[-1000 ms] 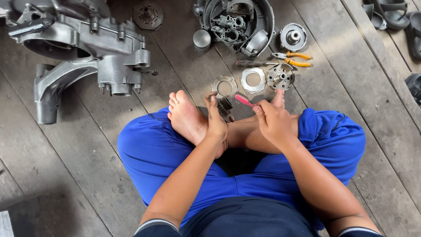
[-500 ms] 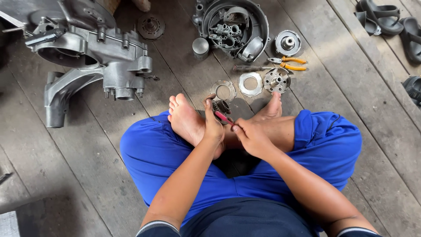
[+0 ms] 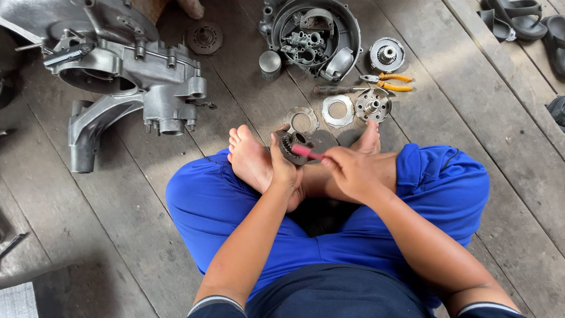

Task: Cleaning a motorcycle engine component using a small brush

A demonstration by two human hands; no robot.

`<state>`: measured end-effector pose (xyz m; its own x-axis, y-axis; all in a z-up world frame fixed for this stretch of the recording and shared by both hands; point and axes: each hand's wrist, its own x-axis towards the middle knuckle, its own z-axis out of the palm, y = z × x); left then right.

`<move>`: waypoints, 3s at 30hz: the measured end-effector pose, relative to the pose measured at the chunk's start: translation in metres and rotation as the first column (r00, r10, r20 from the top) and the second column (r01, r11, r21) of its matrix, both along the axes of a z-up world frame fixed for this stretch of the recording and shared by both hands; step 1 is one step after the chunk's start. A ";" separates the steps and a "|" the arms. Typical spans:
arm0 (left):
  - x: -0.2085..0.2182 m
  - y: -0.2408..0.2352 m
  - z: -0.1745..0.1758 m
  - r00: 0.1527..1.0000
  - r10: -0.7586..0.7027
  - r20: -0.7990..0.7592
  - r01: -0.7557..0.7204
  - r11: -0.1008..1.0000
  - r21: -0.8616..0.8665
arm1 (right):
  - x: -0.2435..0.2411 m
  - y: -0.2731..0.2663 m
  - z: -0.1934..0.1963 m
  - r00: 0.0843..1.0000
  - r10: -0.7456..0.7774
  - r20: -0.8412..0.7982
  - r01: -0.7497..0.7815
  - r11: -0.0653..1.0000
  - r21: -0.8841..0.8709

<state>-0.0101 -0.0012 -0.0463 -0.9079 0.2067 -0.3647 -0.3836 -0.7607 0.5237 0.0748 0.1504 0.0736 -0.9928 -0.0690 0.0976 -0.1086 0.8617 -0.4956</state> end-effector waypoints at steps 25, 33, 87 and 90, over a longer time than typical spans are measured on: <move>0.011 -0.018 0.086 0.947 -0.287 0.144 0.229 0.919 0.321 | -0.021 0.064 0.027 0.987 0.138 -0.087 -0.133 0.989 0.065; 0.012 -0.014 0.115 0.925 -0.282 0.255 0.191 0.924 0.331 | -0.024 0.063 0.026 0.952 0.180 -0.247 -0.126 0.968 0.217; -0.007 -0.019 0.064 0.953 -0.288 0.093 0.241 0.908 0.343 | -0.013 0.019 -0.001 0.879 0.015 -0.477 0.105 0.969 0.225; -0.004 -0.019 0.040 0.978 -0.177 0.112 0.136 0.944 0.302 | -0.012 0.028 0.014 0.893 -0.117 -0.435 0.149 0.988 0.040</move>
